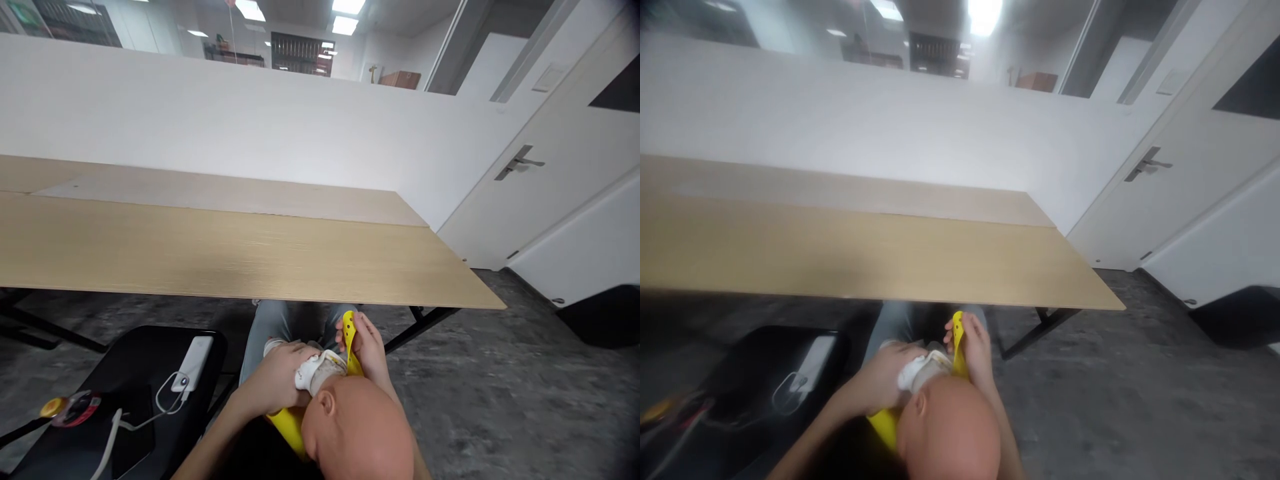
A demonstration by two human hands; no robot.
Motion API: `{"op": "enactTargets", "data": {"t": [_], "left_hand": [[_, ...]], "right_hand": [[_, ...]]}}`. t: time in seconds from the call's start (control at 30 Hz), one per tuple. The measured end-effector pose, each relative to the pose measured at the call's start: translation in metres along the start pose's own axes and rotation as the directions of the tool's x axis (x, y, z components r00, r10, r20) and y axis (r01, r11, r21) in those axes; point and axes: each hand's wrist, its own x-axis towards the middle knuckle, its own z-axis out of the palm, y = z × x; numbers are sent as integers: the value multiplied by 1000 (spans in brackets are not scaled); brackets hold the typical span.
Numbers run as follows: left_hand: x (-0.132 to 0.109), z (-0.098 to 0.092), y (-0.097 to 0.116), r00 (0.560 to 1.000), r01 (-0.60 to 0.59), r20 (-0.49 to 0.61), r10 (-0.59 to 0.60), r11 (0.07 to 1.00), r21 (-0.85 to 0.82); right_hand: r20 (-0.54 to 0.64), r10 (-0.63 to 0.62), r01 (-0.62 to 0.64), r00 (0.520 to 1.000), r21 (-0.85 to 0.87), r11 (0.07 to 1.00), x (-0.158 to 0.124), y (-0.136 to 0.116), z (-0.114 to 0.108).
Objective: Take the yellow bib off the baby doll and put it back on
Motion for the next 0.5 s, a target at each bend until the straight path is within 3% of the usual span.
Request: {"op": "enactTargets", "data": {"t": [0.17, 0.3, 0.4, 0.5], "left_hand": [[-5, 0, -1, 993, 72, -81, -91, 975, -211], [-8, -5, -10, 968, 156, -94, -231, 854, -496], [-9, -18, -5, 947, 146, -130, -294, 753, -641], [-9, -36, 11, 920, 172, -136, -369, 689, -704]], "right_hand": [[-105, -23, 34, 994, 99, 995, -8, -20, 0], [-105, -54, 64, 993, 92, 994, -16, -41, -9], [-123, -126, 118, 984, -75, 990, -22, -53, -20], [-67, -222, 184, 973, -358, 915, -29, -60, -27]]}}
